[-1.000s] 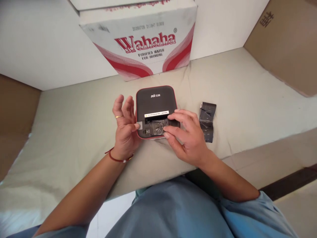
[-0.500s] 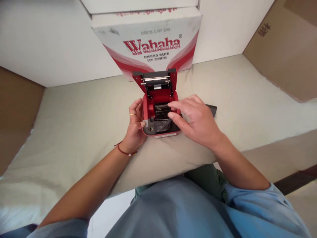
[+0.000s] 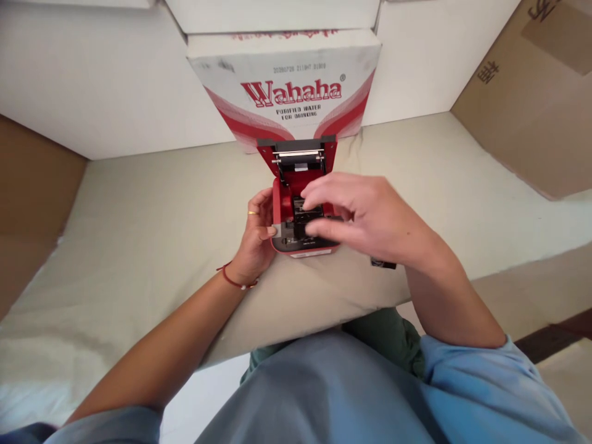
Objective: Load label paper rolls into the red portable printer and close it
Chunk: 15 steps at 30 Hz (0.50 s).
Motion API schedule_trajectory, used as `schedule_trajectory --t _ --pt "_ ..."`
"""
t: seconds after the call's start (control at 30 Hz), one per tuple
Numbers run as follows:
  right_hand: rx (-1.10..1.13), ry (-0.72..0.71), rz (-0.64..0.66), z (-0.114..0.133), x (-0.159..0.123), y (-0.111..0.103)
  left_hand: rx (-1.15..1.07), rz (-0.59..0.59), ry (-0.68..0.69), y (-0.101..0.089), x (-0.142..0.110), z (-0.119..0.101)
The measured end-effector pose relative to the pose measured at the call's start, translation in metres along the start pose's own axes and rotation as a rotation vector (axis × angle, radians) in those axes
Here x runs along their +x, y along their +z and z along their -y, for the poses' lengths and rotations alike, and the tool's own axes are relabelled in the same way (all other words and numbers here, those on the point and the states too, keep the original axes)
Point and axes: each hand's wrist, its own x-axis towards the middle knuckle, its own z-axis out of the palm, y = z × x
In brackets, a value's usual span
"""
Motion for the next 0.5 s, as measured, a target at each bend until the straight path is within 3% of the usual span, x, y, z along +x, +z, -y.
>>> schedule_trajectory --t 0.07,0.13,0.2,0.3,0.4,0.47,0.5 --pt "-0.047 -0.031 0.197 -0.008 -0.001 -0.002 0.000 0.006 0.003 0.000 0.000 -0.001" --pt "-0.055 -0.003 0.217 -0.016 -0.002 0.002 -0.004 0.010 0.004 0.000 0.000 -0.001" --pt "-0.004 0.052 0.089 -0.019 0.001 0.008 -0.007 0.007 0.006 0.000 0.000 -0.002" --pt "0.140 0.110 -0.238 -0.009 0.009 0.012 -0.014 -0.001 -0.001 0.002 0.000 -0.004" --pt "0.250 0.048 -0.573 0.004 0.015 0.005 -0.027 -0.014 -0.016 0.004 -0.001 -0.007" --pt "0.241 0.038 -0.669 0.005 0.012 -0.005 -0.029 -0.019 -0.026 0.005 -0.001 -0.008" --pt "0.220 0.070 -0.653 0.002 0.009 -0.010 -0.028 -0.021 -0.027 0.006 -0.001 -0.009"
